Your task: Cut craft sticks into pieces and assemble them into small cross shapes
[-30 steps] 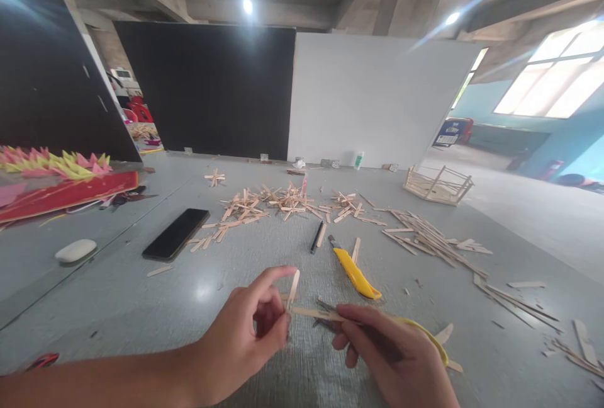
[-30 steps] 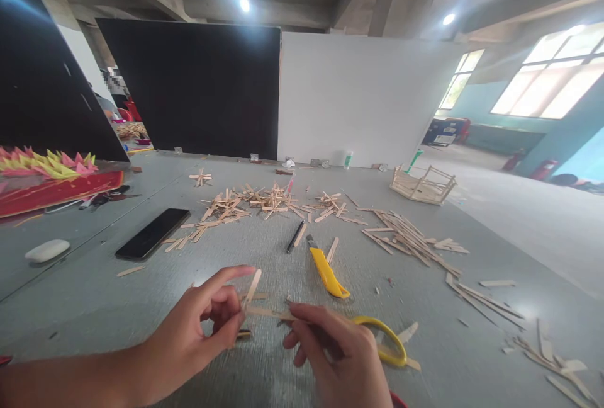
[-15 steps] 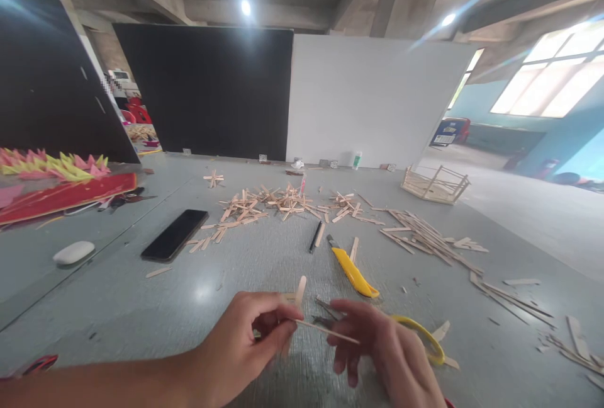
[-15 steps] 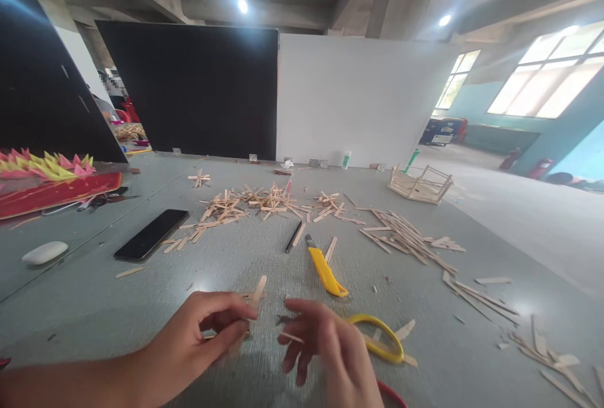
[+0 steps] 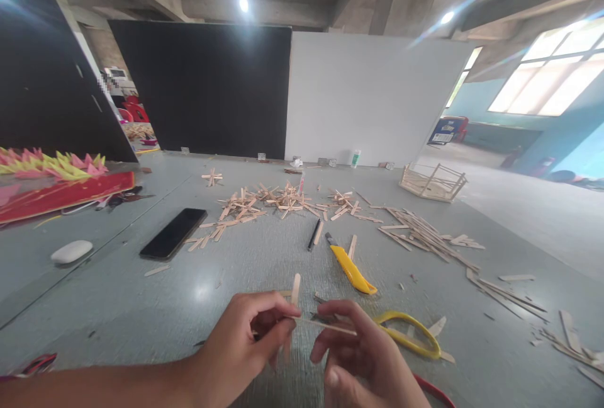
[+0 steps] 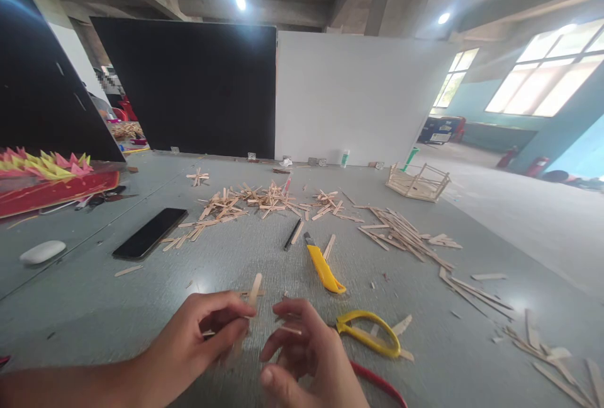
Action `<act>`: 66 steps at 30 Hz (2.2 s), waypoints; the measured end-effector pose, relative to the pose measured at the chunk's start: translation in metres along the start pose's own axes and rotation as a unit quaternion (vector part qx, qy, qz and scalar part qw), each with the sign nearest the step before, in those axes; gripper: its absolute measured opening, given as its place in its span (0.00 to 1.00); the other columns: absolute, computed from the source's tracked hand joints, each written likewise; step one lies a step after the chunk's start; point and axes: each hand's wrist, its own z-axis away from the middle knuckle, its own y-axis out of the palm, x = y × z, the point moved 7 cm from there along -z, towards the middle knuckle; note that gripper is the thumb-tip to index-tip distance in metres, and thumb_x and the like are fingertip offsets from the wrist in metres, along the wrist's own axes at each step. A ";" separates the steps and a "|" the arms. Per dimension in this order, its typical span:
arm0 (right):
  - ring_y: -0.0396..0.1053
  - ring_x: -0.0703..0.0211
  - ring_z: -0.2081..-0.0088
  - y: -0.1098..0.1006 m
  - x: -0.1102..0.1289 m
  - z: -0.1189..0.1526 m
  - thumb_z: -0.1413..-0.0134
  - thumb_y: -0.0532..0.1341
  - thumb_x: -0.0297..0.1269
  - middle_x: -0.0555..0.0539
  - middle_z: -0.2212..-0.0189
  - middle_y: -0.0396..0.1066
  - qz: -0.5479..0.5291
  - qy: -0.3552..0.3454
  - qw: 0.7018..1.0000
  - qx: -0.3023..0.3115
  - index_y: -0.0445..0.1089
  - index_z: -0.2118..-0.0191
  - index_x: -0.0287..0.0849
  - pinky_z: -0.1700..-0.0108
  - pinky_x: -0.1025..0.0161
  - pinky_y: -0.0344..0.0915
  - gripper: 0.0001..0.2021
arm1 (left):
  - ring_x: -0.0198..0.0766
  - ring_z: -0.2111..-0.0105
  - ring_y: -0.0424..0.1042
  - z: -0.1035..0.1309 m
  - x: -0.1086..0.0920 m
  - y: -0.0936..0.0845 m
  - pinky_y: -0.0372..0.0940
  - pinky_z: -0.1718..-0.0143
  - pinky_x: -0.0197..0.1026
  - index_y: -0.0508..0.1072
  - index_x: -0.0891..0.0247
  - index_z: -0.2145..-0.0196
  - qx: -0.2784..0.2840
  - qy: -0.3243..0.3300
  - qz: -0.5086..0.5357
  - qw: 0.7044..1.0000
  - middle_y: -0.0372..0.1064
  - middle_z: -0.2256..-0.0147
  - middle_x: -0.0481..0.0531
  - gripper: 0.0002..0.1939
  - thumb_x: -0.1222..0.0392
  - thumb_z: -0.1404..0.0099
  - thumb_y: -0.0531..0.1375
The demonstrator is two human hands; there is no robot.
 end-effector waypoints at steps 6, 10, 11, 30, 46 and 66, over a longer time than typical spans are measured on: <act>0.64 0.69 0.78 0.018 -0.024 -0.009 0.61 0.79 0.43 0.54 0.73 0.74 -0.001 0.041 0.998 0.055 0.62 0.53 0.45 0.74 0.70 0.56 0.33 | 0.38 0.70 0.74 0.007 0.001 0.002 0.67 0.68 0.36 0.81 0.62 0.61 -0.015 0.029 -0.087 0.996 0.77 0.69 0.53 0.12 0.52 0.32 0.62; 0.60 0.69 0.79 0.020 -0.024 -0.007 0.54 0.76 0.41 0.60 0.79 0.66 -0.009 0.035 0.999 0.000 0.63 0.59 0.46 0.75 0.71 0.55 0.23 | 0.41 0.67 0.77 0.010 0.004 0.003 0.68 0.66 0.37 0.82 0.60 0.63 -0.021 0.028 -0.135 0.990 0.80 0.68 0.52 0.11 0.53 0.32 0.63; 0.59 0.70 0.79 0.020 -0.023 -0.006 0.53 0.75 0.42 0.60 0.80 0.64 -0.013 0.032 0.999 -0.006 0.63 0.59 0.46 0.76 0.72 0.55 0.23 | 0.40 0.67 0.77 0.011 0.004 0.002 0.68 0.65 0.36 0.82 0.59 0.62 -0.026 0.031 -0.137 0.990 0.80 0.68 0.52 0.11 0.52 0.32 0.63; 0.55 0.66 0.81 -0.037 0.001 -0.014 0.55 0.74 0.51 0.55 0.84 0.62 -0.088 0.064 0.986 -0.129 0.76 0.67 0.40 0.82 0.71 0.54 0.19 | 0.34 0.74 0.72 -0.005 0.004 -0.034 0.63 0.76 0.34 0.71 0.63 0.57 -0.139 0.039 -0.037 0.989 0.78 0.61 0.57 0.17 0.45 0.24 0.55; 0.58 0.67 0.81 -0.034 0.022 -0.007 0.47 0.71 0.56 0.55 0.84 0.64 -0.006 0.011 0.994 -0.110 0.76 0.65 0.41 0.75 0.68 0.60 0.21 | 0.31 0.76 0.72 0.000 0.001 -0.029 0.61 0.78 0.33 0.68 0.62 0.60 -0.158 0.026 0.027 0.987 0.78 0.59 0.57 0.18 0.44 0.25 0.56; 0.65 0.61 0.76 -0.044 0.033 -0.006 0.40 0.67 0.53 0.52 0.79 0.68 0.077 -0.055 0.986 -0.137 0.77 0.63 0.41 0.67 0.64 0.66 0.18 | 0.32 0.74 0.74 0.004 0.006 -0.005 0.61 0.78 0.30 0.64 0.61 0.63 -0.033 -0.014 0.083 0.996 0.78 0.60 0.56 0.19 0.43 0.30 0.63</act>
